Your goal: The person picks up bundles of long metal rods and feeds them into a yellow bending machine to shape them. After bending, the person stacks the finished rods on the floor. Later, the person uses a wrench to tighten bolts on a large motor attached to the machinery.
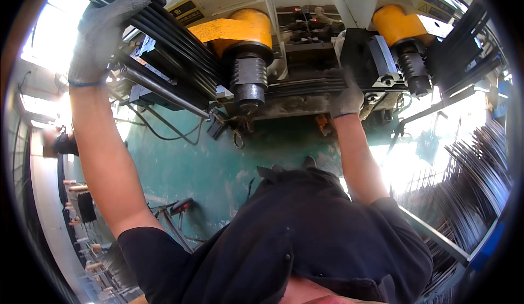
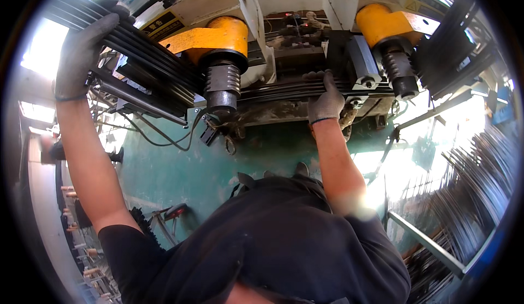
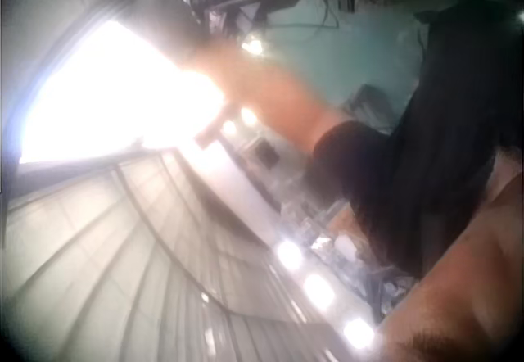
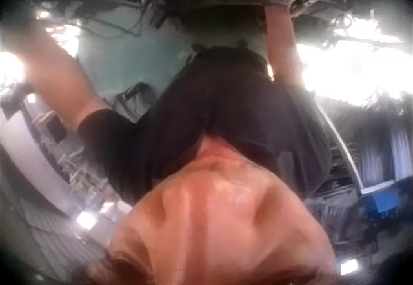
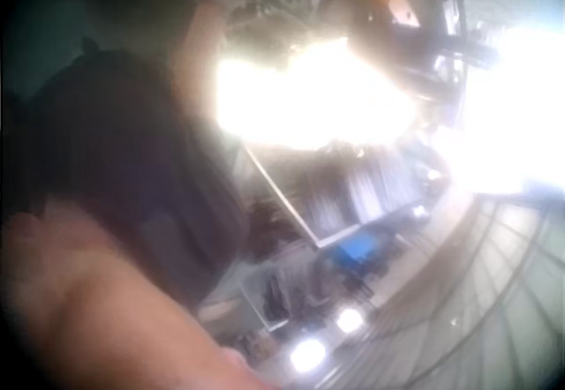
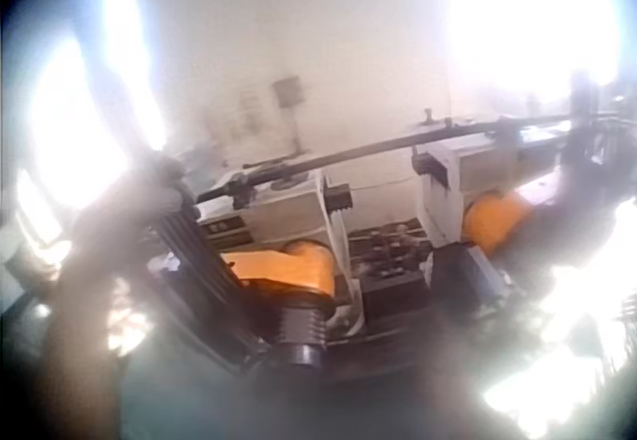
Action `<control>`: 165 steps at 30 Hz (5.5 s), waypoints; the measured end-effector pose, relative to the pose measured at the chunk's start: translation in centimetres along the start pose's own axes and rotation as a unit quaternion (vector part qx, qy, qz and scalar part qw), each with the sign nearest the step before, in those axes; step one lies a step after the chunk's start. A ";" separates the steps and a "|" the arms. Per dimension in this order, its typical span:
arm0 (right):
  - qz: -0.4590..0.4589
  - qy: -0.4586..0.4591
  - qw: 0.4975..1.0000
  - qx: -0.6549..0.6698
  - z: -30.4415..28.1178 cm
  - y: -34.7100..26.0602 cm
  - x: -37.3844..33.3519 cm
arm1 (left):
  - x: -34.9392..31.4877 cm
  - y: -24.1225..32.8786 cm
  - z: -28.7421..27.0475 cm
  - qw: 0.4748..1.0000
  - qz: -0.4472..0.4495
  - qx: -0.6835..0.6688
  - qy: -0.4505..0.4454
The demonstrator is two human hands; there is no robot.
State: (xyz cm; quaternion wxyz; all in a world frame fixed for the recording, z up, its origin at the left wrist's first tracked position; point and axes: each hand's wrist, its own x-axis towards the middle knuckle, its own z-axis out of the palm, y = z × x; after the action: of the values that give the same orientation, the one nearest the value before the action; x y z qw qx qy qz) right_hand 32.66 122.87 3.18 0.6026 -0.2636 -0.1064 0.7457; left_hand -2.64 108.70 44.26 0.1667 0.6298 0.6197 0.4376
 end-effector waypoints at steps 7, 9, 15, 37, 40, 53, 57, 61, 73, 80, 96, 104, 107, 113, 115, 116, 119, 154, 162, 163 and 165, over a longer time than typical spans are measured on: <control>0.019 0.003 1.000 0.004 -0.3 0.0 -0.3 | -0.9 1.1 -0.3 0.997 -0.024 0.067 -0.018; 0.029 0.005 0.999 0.011 0.3 1.0 -0.6 | -2.0 2.5 -0.4 0.998 -0.027 0.064 0.005; -0.008 0.013 0.999 0.033 -2.3 0.3 1.2 | -3.3 6.0 6.5 0.988 -0.051 0.062 0.130; -0.157 -0.155 0.647 -0.730 -3.2 -4.5 -23.1 | -27.1 2.9 2.7 0.961 0.166 -0.082 0.206; -0.265 -0.202 0.759 -0.559 -7.9 -2.2 -21.6 | -37.6 2.2 2.6 0.919 0.115 -0.232 0.297; 0.280 -0.502 0.816 -0.065 10.5 22.9 -35.6 | -79.3 14.8 7.0 0.618 0.007 -0.028 0.786; 0.271 -0.476 0.822 -0.155 16.0 26.8 -49.6 | -84.6 18.8 11.5 0.481 -0.025 0.025 0.876; 0.354 -0.571 0.733 -0.111 17.4 30.9 -60.3 | -89.8 23.4 16.3 0.352 -0.008 0.077 0.933; 0.215 -0.821 0.528 -0.017 21.5 18.2 -101.4 | -114.8 36.4 25.6 0.147 0.221 0.033 0.963; -0.266 -0.835 0.264 0.403 21.4 -0.1 -132.0 | -129.1 46.9 35.5 0.123 0.280 0.060 0.950; 0.152 -0.972 -0.123 0.132 -15.2 23.5 -113.5 | -119.7 19.1 44.3 0.126 -0.237 -0.185 0.945; 0.118 -0.934 0.094 -0.323 -5.4 34.9 -90.9 | -121.6 10.0 34.8 0.327 -0.437 -0.204 0.813; 0.106 -0.888 0.167 -0.416 -1.5 37.6 -83.3 | -123.1 8.2 24.1 0.402 -0.531 -0.119 0.736; 0.122 -0.792 0.244 -0.545 4.9 42.7 -69.6 | -106.1 -1.1 2.6 0.574 -0.484 -0.112 0.651; 0.107 -0.790 0.283 -0.533 6.8 44.5 -65.9 | -98.3 -5.9 -1.1 0.624 -0.440 -0.161 0.625; 0.099 -0.788 0.300 -0.528 7.7 45.3 -64.2 | -94.5 -7.8 -2.2 0.645 -0.418 -0.188 0.612; 0.032 -0.805 0.293 -0.515 11.6 48.0 -60.0 | -85.5 -12.4 -4.7 0.737 -0.382 -0.240 0.504; -0.468 -0.288 0.631 -0.548 64.3 74.5 -13.0 | -42.4 -63.2 -48.4 0.853 -0.492 -0.158 0.077; -0.487 -0.226 0.426 -0.728 70.8 83.6 -8.1 | -37.3 -73.2 -57.2 0.825 -0.484 -0.285 0.062; -0.438 -0.224 0.432 -0.756 70.8 83.7 -8.5 | -36.8 -75.4 -58.5 0.842 -0.466 -0.268 0.032; -0.456 -0.230 0.458 -0.727 69.7 83.4 -7.6 | -35.3 -80.9 -61.2 0.872 -0.430 -0.232 -0.025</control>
State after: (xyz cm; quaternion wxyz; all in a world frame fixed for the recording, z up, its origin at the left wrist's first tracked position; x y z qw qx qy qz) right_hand -72.90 105.81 23.91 0.4005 -0.3388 -0.8499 0.0501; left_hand -94.99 69.91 5.59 0.4952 0.2547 0.7056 0.4382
